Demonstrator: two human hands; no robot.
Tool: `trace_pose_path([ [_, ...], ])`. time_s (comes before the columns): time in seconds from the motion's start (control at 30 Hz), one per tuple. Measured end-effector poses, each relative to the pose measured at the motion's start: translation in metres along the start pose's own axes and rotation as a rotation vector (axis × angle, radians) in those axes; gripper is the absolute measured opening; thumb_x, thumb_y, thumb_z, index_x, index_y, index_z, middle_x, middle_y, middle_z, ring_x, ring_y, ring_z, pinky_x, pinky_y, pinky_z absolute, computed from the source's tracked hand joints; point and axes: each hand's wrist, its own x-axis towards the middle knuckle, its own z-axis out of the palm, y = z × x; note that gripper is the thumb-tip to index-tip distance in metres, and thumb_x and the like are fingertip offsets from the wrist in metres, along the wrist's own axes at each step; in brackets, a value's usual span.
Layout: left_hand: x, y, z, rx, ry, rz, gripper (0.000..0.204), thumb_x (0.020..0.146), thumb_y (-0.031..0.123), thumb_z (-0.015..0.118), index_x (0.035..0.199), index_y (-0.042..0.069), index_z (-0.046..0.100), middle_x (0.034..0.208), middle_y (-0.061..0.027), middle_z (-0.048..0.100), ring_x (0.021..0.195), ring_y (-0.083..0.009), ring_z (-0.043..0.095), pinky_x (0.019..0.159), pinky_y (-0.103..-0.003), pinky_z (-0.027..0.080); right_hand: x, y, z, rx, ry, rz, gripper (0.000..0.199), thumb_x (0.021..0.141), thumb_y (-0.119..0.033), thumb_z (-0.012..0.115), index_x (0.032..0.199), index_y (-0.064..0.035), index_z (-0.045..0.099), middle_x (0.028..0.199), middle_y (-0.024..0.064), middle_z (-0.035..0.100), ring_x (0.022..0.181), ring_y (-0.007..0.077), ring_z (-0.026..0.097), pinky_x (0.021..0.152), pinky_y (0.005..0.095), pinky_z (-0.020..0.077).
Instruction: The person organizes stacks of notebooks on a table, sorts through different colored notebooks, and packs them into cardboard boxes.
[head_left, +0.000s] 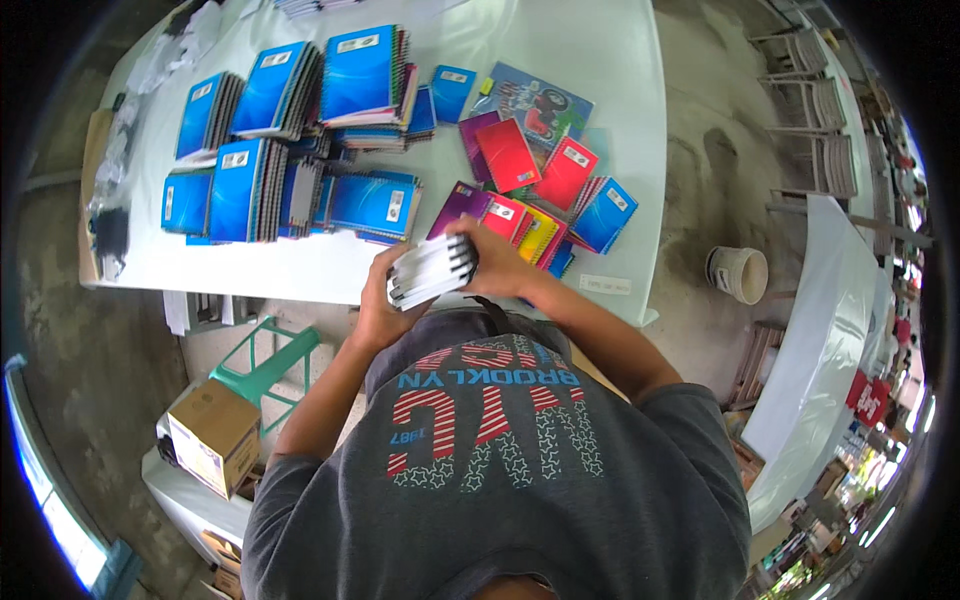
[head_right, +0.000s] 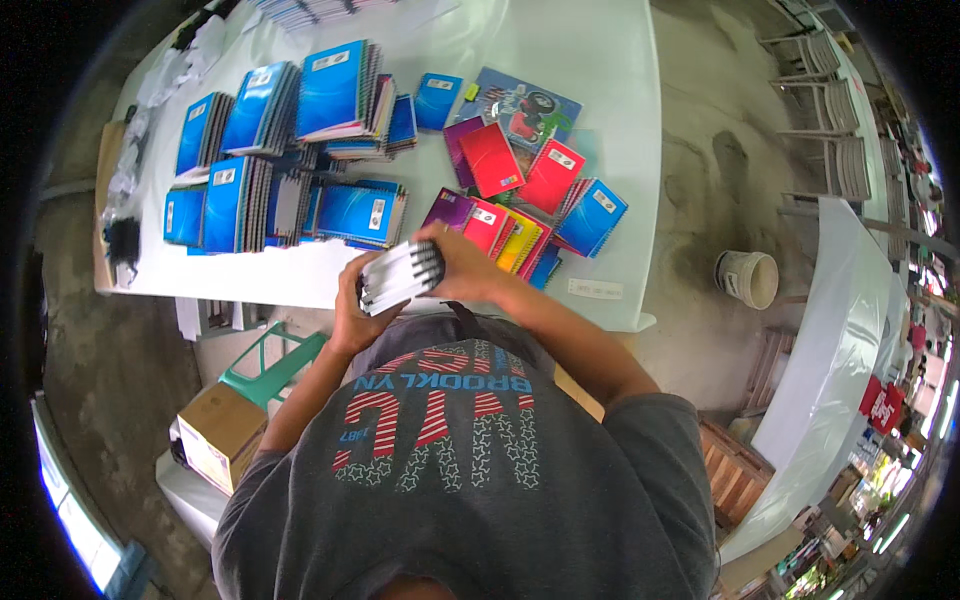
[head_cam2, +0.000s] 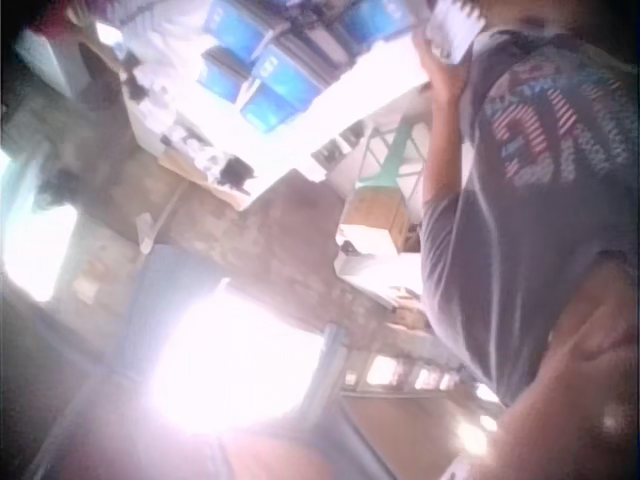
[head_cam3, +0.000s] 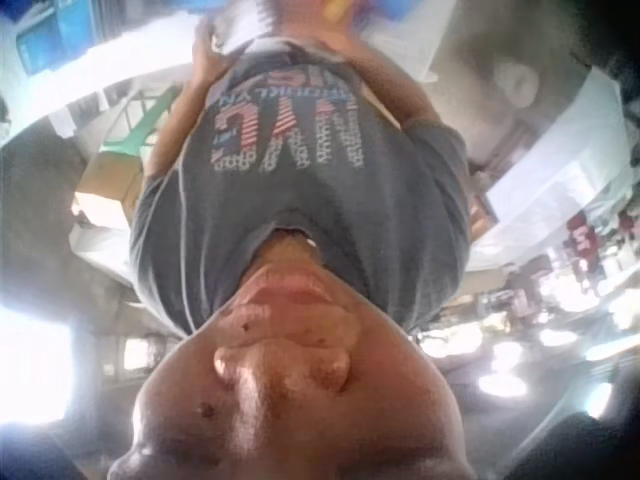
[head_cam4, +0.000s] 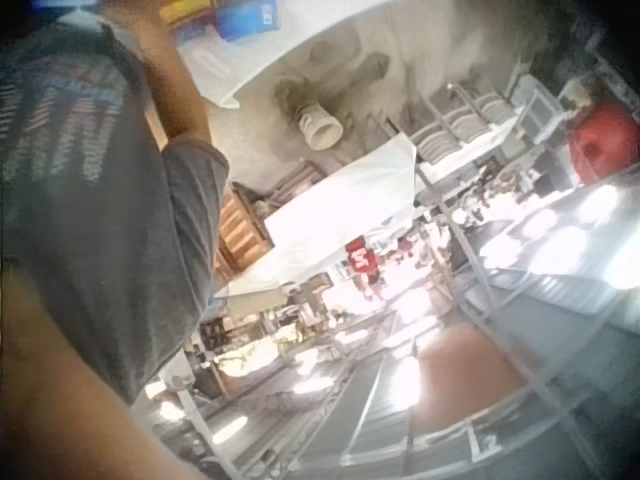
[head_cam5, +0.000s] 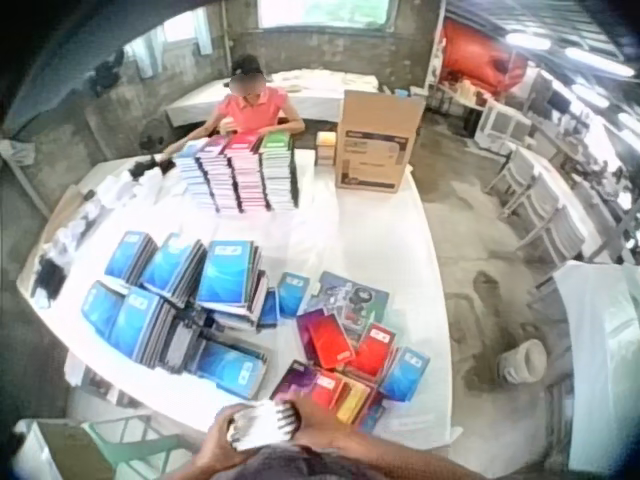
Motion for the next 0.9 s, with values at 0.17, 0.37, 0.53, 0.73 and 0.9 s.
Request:
trace_pose_path([
  [0.17, -0.051, -0.054, 0.007, -0.074, -0.022, -0.076, 0.088, 0.057, -0.003, 0.078, 0.131, 0.005, 0.031, 0.126, -0.0154, 0.042, 0.116, -0.0289, 0.044, 0.097, -0.037, 0.038, -0.022, 0.055, 0.079, 0.173, 0.020, 0.017, 0.066, 0.059, -0.018, 0.080, 0.114, -0.0047, 0.044, 0.105, 0.0167, 0.052, 0.097, 0.0295, 0.055, 0.084, 0.0355, 0.0432],
  [0.37, -0.067, -0.088, 0.032, -0.287, -0.050, -0.248, 0.109, 0.054, -0.001, 0.077, 0.141, 0.004, 0.011, 0.136, -0.0166, 0.035, 0.124, -0.0290, 0.037, 0.103, -0.036, 0.032, -0.036, 0.087, 0.123, 0.089, 0.185, -0.050, 0.086, 0.054, -0.020, 0.084, 0.126, -0.0066, 0.036, 0.122, 0.0181, 0.045, 0.117, 0.0318, 0.045, 0.100, 0.0385, 0.0339],
  [0.53, -0.057, -0.098, 0.040, -0.360, -0.049, -0.136, 0.108, 0.053, 0.001, 0.078, 0.140, 0.004, 0.014, 0.132, -0.0179, 0.036, 0.124, -0.0277, 0.036, 0.103, -0.036, 0.032, -0.043, 0.099, 0.118, 0.431, 0.088, 0.022, 0.099, 0.053, -0.014, 0.083, 0.134, -0.0076, 0.026, 0.131, 0.0180, 0.038, 0.122, 0.0313, 0.039, 0.103, 0.0404, 0.0296],
  [0.73, -0.041, -0.137, 0.039, -0.517, -0.300, -0.177, 0.102, 0.058, 0.004, 0.080, 0.138, 0.005, 0.017, 0.121, -0.0161, 0.049, 0.112, -0.0270, 0.050, 0.095, -0.036, 0.041, -0.039, 0.087, 0.132, 0.078, 0.272, 0.077, 0.081, 0.065, -0.007, 0.074, 0.132, -0.0055, 0.028, 0.116, 0.0120, 0.051, 0.112, 0.0242, 0.048, 0.097, 0.0362, 0.0376],
  [0.9, -0.023, -0.112, 0.005, -0.209, -0.395, -0.247, 0.085, 0.065, 0.018, 0.081, 0.132, 0.003, 0.030, 0.115, -0.0179, 0.056, 0.108, -0.0276, 0.055, 0.092, -0.035, 0.043, -0.033, 0.090, 0.128, 0.123, 0.214, 0.185, 0.076, 0.068, -0.010, 0.074, 0.131, -0.0030, 0.032, 0.122, 0.0139, 0.051, 0.114, 0.0269, 0.049, 0.097, 0.0372, 0.0378],
])
